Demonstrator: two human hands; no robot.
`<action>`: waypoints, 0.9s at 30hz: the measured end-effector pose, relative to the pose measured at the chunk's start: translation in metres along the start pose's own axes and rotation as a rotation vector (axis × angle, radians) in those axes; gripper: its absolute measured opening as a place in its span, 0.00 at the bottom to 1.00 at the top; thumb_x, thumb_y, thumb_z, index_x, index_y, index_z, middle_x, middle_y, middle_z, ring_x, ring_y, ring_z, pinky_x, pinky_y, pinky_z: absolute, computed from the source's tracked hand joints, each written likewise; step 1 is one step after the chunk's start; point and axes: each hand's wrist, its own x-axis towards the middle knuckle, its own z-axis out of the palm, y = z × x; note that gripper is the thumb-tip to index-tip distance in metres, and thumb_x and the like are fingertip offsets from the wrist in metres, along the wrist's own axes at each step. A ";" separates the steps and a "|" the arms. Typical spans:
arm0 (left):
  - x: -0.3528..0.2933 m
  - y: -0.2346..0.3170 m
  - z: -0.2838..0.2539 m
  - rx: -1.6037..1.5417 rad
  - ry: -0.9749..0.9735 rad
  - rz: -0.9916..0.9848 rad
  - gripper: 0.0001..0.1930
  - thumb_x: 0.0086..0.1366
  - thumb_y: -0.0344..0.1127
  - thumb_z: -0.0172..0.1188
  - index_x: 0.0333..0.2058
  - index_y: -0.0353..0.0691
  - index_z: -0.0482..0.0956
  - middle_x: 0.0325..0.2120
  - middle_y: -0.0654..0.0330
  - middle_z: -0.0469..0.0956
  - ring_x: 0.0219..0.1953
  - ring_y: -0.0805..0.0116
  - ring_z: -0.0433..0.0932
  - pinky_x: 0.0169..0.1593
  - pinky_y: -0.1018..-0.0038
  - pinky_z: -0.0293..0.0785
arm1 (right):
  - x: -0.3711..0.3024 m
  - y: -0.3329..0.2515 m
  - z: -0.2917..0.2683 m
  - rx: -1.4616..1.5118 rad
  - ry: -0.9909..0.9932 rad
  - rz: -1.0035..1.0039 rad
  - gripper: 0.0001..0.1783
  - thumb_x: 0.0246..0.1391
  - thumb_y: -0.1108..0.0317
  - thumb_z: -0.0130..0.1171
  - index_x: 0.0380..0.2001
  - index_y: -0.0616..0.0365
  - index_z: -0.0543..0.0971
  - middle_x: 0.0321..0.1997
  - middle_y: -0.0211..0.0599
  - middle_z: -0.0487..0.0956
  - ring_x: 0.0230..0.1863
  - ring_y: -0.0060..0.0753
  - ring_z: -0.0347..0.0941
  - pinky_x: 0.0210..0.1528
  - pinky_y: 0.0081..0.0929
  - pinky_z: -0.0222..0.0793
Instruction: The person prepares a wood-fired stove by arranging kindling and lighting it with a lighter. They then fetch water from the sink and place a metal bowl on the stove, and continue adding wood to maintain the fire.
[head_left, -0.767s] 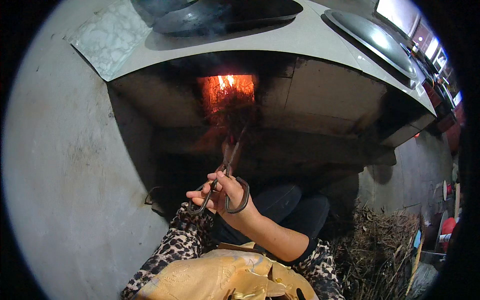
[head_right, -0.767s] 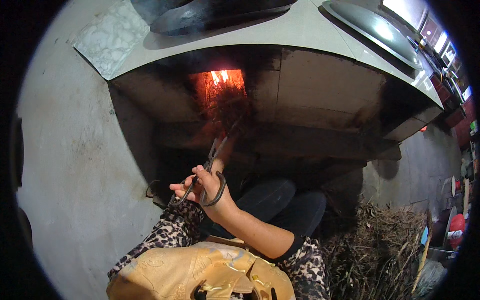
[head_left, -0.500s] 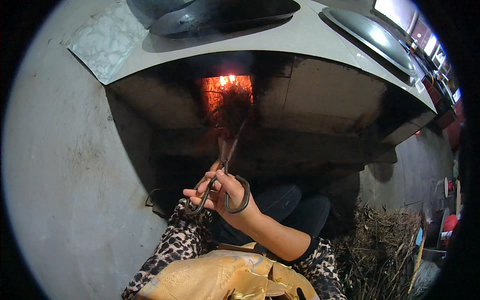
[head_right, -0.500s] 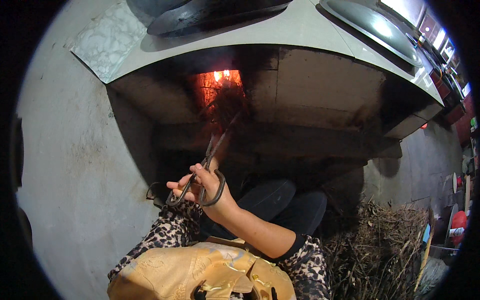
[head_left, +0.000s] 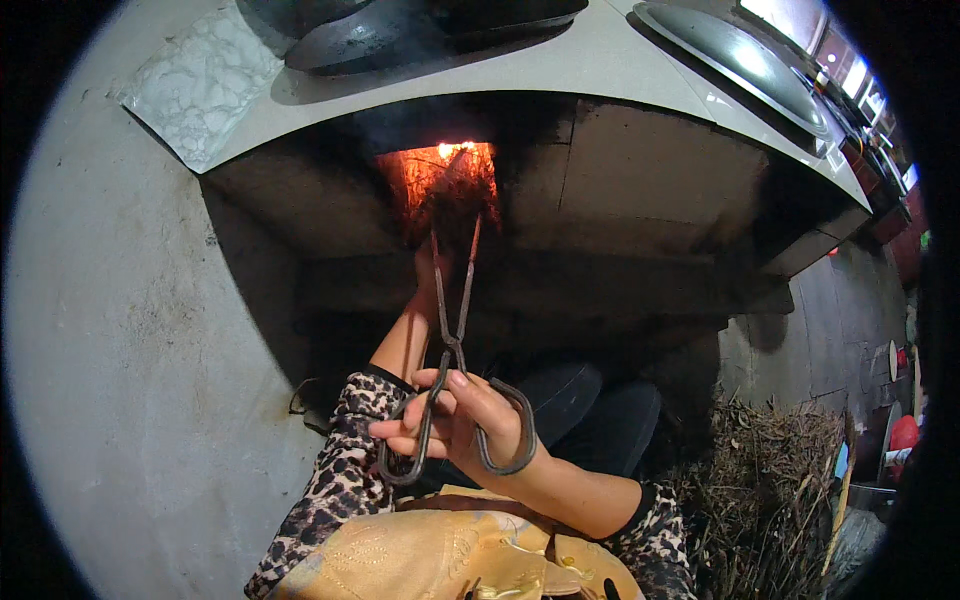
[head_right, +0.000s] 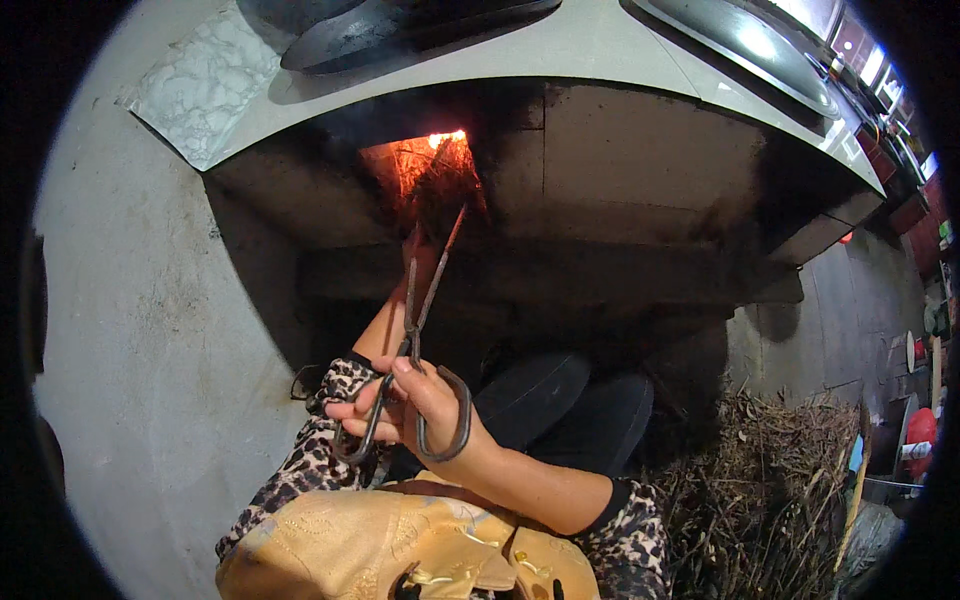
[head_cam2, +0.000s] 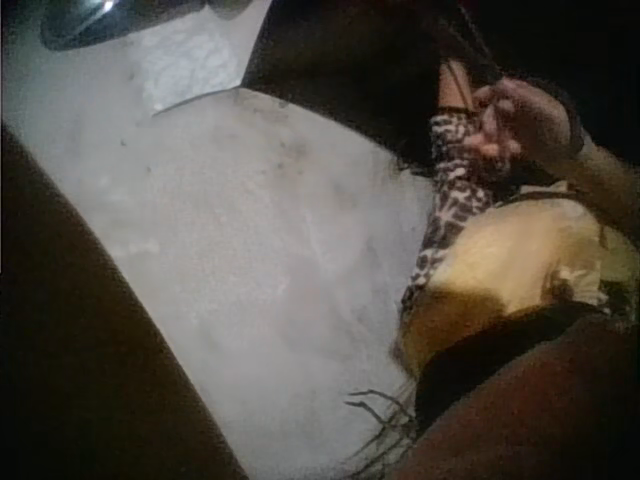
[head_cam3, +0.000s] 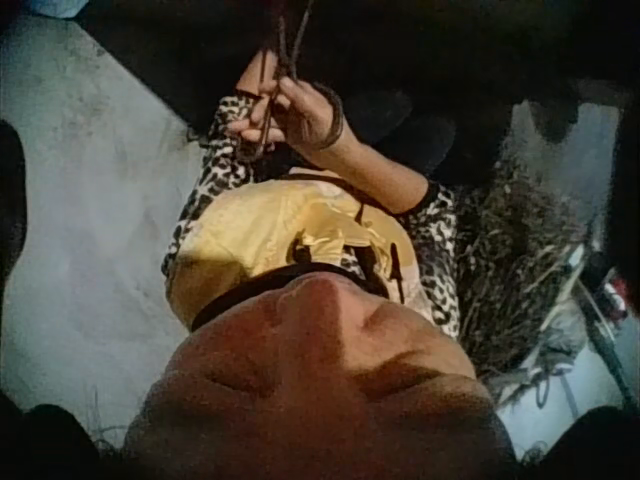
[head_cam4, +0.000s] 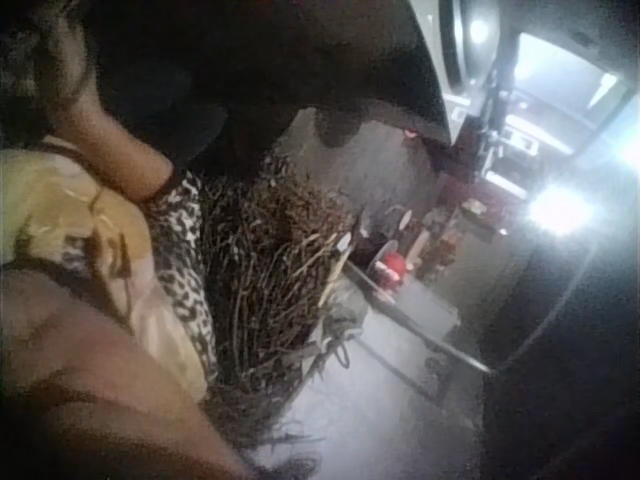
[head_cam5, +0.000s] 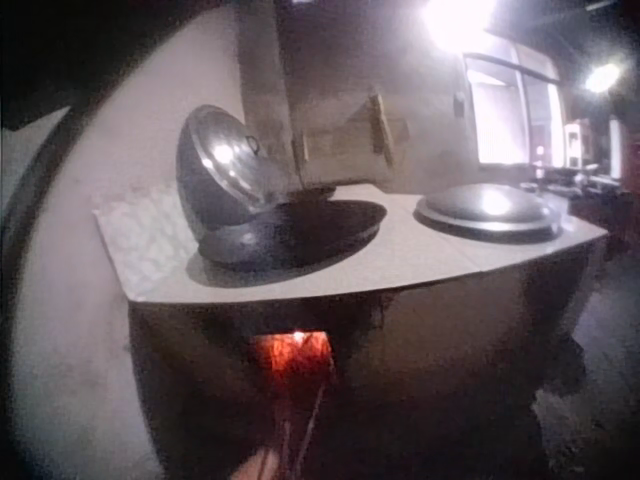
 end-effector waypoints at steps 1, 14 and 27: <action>0.008 -0.006 0.005 0.020 0.013 0.022 0.18 0.62 0.47 0.59 0.40 0.38 0.79 0.32 0.46 0.80 0.39 0.47 0.79 0.41 0.58 0.73 | -0.004 -0.001 -0.001 -0.007 -0.017 0.003 0.22 0.69 0.55 0.38 0.54 0.63 0.67 0.39 0.49 0.77 0.55 0.63 0.72 0.59 0.45 0.72; 0.056 -0.043 0.016 0.285 0.022 -0.211 0.18 0.63 0.48 0.57 0.38 0.38 0.80 0.33 0.42 0.80 0.40 0.40 0.78 0.42 0.55 0.73 | -0.103 -0.013 -0.009 0.067 -0.026 0.067 0.24 0.68 0.56 0.42 0.61 0.57 0.59 0.39 0.46 0.74 0.57 0.65 0.70 0.59 0.44 0.71; 0.070 -0.053 -0.009 0.394 -0.150 -0.199 0.20 0.53 0.44 0.67 0.42 0.40 0.78 0.35 0.47 0.81 0.41 0.47 0.80 0.46 0.60 0.75 | -0.198 -0.003 -0.029 0.040 0.152 -0.332 0.34 0.67 0.52 0.40 0.61 0.75 0.56 0.33 0.54 0.75 0.46 0.66 0.77 0.47 0.46 0.79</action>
